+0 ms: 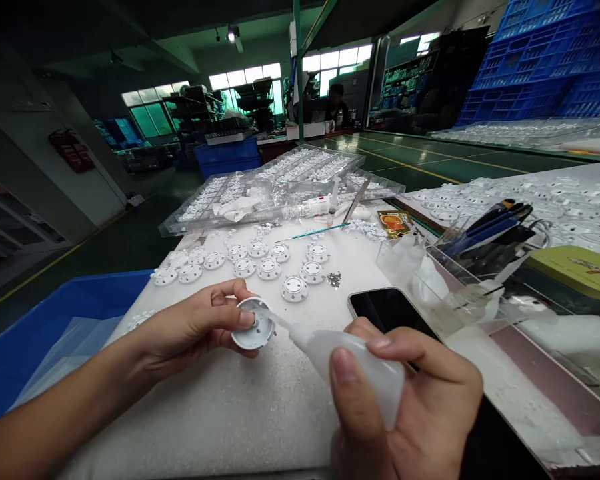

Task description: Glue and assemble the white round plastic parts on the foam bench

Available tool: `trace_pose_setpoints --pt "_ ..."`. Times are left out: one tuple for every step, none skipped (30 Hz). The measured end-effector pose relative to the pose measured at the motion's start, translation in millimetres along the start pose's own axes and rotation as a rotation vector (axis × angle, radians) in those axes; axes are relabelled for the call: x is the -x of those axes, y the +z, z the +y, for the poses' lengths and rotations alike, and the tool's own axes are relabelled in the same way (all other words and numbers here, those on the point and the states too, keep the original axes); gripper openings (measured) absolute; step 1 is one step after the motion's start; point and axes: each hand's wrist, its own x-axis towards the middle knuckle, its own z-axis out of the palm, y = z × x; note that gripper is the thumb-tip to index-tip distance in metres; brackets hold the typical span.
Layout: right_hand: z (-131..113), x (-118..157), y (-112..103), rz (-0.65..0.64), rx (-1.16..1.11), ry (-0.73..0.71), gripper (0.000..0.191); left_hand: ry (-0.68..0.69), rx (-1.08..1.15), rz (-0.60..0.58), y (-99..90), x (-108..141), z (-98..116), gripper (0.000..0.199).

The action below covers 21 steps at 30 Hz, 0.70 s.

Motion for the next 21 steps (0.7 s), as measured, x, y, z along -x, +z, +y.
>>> trace_pose_setpoints --pt "0.4 -0.9 -2.7 0.03 0.003 0.044 0.028 0.003 -0.005 0.009 -0.5 0.1 0.7 0.025" --pt "1.9 -1.8 -6.4 0.034 0.014 0.09 0.03 0.008 -0.01 0.019 -0.9 0.4 1.5 0.026" --pt "4.5 -2.6 -10.6 0.003 0.039 0.135 0.032 0.013 -0.016 0.026 -1.3 0.7 2.3 0.026" --pt "8.1 -3.3 -14.8 -0.049 0.072 0.17 0.033 0.019 -0.019 0.032 -1.4 1.2 2.9 0.025" --pt "12.6 -3.6 -18.7 -0.11 0.105 0.186 0.035 0.026 -0.02 0.035 -1.4 1.7 3.4 0.025" --pt "17.6 -3.6 -22.0 -0.167 0.139 0.186 0.037 0.033 -0.018 0.035 -1.2 2.3 3.8 0.025" --pt "22.8 -3.1 -24.6 -0.218 0.18 0.164 0.039 0.038 -0.016 0.033 -0.8 2.9 3.9 0.024" --pt "27.6 -2.2 -26.4 -0.257 0.236 0.133 0.041 0.041 -0.016 0.028 -0.2 3.5 3.9 0.023" --pt "31.7 -0.9 -27.6 -0.298 0.306 0.11 0.042 0.04 -0.017 0.024 0.5 4.2 3.7 0.022" --pt "34.8 0.9 -28.3 -0.344 0.379 0.087 0.041 0.039 -0.019 0.02 1.3 5.0 3.6 0.021" --pt "36.6 3.1 -28.8 -0.398 0.453 0.072 0.04 0.037 -0.022 0.017 2.0 5.7 3.5 0.02" --pt "37.2 5.4 -29.4 -0.454 0.518 0.061 0.037 0.035 -0.023 0.017 2.6 6.3 3.6 0.019" --pt "36.5 7.5 -30.2 -0.51 0.56 0.046 0.033 0.035 -0.022 0.018 3.0 6.7 3.7 0.019" --pt "34.6 9.2 -31.6 -0.557 0.579 0.029 0.031 0.038 -0.018 0.023 3.1 7.0 3.9 0.019" --pt "31.7 9.9 -33.7 -0.584 0.578 0.003 0.03 0.041 -0.013 0.027 2.9 7.0 4.0 0.019" --pt "28.0 9.1 -36.7 -0.577 0.568 -0.018 0.031 0.044 -0.01 0.03 2.6 6.8 4.1 0.019" --pt "23.5 6.0 -40.6 -0.527 0.559 -0.033 0.034 0.046 -0.008 0.035 2.2 6.4 4.0 0.019" --pt "18.7 0.5 -45.3 -0.441 0.548 -0.042 0.038 0.045 -0.009 0.037 1.7 6.0 3.8 0.018" --pt "13.7 -7.9 -50.6 -0.317 0.553 -0.051 0.04 0.042 -0.012 0.036 1.4 5.6 3.2 0.018" --pt "9.0 -18.7 -56.3 -0.177 0.585 -0.058 0.043 0.038 -0.016 0.031 1.4 5.4 2.5 0.018" --pt "4.9 -31.6 -62.0 -0.043 0.628 -0.063 0.046 0.035 -0.02 0.027 1.7 5.3 1.6 0.018"
